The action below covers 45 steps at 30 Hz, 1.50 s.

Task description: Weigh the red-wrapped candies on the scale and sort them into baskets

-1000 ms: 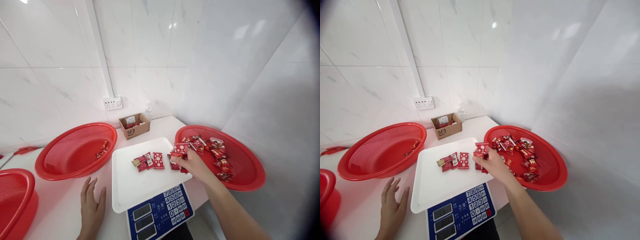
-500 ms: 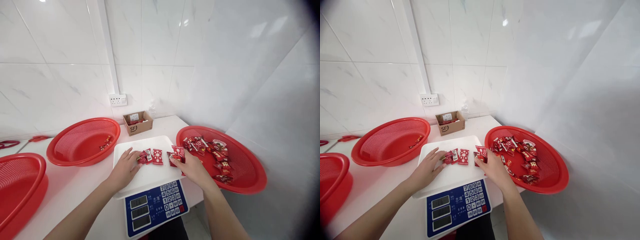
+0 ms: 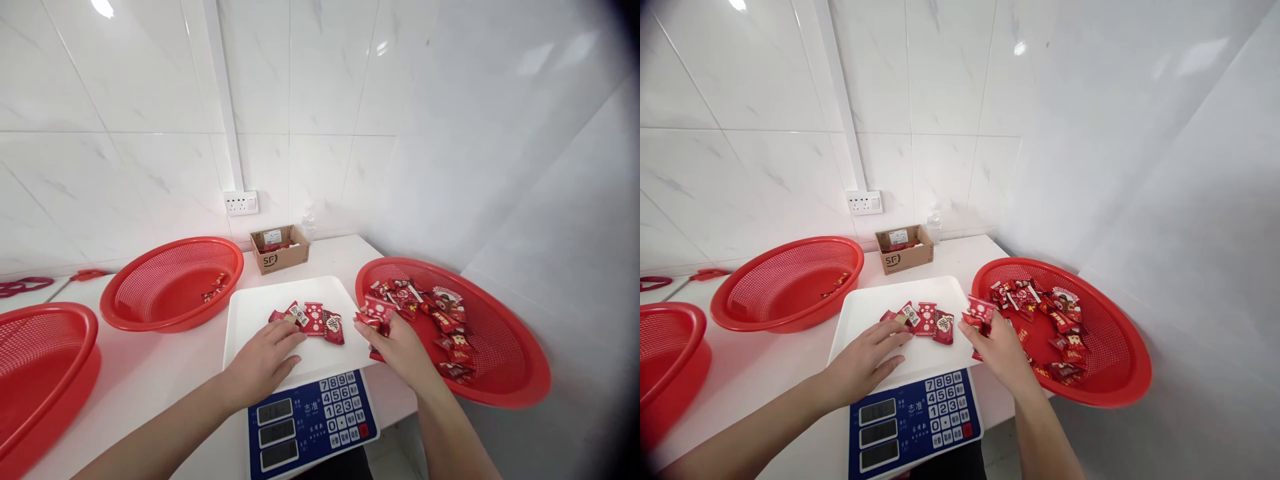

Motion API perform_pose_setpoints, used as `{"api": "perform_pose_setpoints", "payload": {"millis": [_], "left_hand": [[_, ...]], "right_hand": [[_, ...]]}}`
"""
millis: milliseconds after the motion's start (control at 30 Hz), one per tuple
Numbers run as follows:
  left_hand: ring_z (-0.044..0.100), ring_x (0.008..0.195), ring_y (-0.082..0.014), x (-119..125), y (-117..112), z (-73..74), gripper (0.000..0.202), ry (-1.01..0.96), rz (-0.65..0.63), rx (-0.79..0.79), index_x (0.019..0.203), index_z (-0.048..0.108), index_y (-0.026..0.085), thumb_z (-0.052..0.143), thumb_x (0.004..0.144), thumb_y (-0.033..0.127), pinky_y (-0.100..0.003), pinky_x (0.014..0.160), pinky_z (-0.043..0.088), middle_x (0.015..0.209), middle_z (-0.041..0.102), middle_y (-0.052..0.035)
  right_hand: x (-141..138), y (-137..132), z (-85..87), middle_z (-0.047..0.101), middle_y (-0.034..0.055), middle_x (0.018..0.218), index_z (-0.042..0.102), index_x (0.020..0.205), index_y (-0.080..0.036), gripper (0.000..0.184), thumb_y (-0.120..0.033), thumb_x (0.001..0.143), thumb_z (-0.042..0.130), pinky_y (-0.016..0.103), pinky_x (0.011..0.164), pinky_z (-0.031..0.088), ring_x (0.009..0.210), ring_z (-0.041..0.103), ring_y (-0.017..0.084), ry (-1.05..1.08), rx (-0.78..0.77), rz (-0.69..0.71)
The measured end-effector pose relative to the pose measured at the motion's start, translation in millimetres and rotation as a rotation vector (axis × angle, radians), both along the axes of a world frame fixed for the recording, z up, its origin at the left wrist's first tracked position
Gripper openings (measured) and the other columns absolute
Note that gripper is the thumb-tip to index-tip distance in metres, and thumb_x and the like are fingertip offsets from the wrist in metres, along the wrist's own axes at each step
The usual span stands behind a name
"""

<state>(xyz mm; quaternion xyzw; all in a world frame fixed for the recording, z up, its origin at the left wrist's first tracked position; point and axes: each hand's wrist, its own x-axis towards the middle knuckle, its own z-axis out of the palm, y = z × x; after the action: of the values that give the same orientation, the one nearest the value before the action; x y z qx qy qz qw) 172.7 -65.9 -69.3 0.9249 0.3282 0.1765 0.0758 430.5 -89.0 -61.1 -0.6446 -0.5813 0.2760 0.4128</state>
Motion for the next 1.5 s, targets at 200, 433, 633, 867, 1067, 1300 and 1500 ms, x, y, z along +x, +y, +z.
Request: {"api": "perform_pose_setpoints", "payload": {"millis": [200,433,633,867,1067,1300,1500], "left_hand": [[0.047,0.116,-0.0242,6.6,24.3,-4.3,0.037,0.087,0.067,-0.038,0.123,0.049,0.022,0.046,0.086,0.027,-0.046,0.100,0.038,0.127,0.052,-0.0084],[0.046,0.116,-0.0302,14.2,25.4,4.5,0.058,0.179,0.187,-0.112,0.132,0.040,0.023,0.049,0.081,0.050,-0.049,0.095,0.039,0.136,0.043,-0.0120],[0.013,0.137,-0.0342,31.1,24.1,4.3,0.074,0.192,0.015,-0.110,0.141,0.026,0.028,0.034,0.079,0.068,-0.057,0.107,0.014,0.151,0.017,-0.0118],[0.002,0.138,-0.0345,52.8,26.6,4.8,0.072,0.236,-0.175,-0.198,0.140,0.027,0.029,0.025,0.080,0.069,-0.063,0.105,0.000,0.151,0.016,-0.0096],[0.014,0.136,-0.0350,53.9,30.6,-0.8,0.059,0.156,-0.214,-0.186,0.128,0.045,0.028,0.033,0.083,0.063,-0.063,0.106,0.005,0.145,0.034,-0.0066],[0.054,0.105,-0.0180,35.0,25.0,4.2,0.025,0.038,-0.134,-0.098,0.077,0.059,0.021,0.044,0.087,0.038,-0.040,0.109,0.022,0.090,0.063,-0.0028],[0.009,0.137,-0.0346,22.1,30.5,-2.9,0.070,0.137,0.253,-0.178,0.135,0.035,0.024,0.038,0.079,0.065,-0.064,0.105,0.005,0.148,0.023,-0.0133]], "right_hand": [[33.9,-11.5,-7.0,0.068,0.0098,0.100,0.060,0.097,-0.018,0.043,-0.052,0.071,0.059,0.043,0.086,0.045,0.099,0.060,0.029,-0.045,0.103,-0.325],[46.9,-14.5,-22.1,0.069,0.0136,0.093,0.062,0.090,-0.017,0.046,-0.057,0.068,0.057,0.042,0.078,0.047,0.092,0.062,0.031,-0.156,0.101,-0.509],[45.3,-13.8,-24.7,0.069,0.0134,0.091,0.063,0.089,-0.017,0.046,-0.057,0.068,0.057,0.043,0.076,0.046,0.090,0.062,0.031,-0.150,0.112,-0.496],[46.9,-14.5,-28.2,0.069,0.0134,0.094,0.062,0.090,-0.017,0.045,-0.056,0.068,0.058,0.043,0.078,0.047,0.093,0.061,0.031,-0.152,0.096,-0.473],[48.3,-12.1,-29.4,0.070,0.0141,0.090,0.063,0.087,-0.016,0.048,-0.058,0.065,0.058,0.043,0.077,0.047,0.092,0.062,0.033,-0.162,0.024,-0.500],[49.4,-12.1,-30.9,0.070,0.0138,0.091,0.065,0.092,-0.015,0.050,-0.057,0.065,0.059,0.043,0.078,0.047,0.092,0.062,0.033,-0.159,0.041,-0.476],[48.0,-13.6,-29.0,0.070,0.0125,0.086,0.065,0.098,-0.015,0.052,-0.056,0.066,0.059,0.042,0.078,0.048,0.089,0.063,0.032,-0.176,0.065,-0.453]]}}
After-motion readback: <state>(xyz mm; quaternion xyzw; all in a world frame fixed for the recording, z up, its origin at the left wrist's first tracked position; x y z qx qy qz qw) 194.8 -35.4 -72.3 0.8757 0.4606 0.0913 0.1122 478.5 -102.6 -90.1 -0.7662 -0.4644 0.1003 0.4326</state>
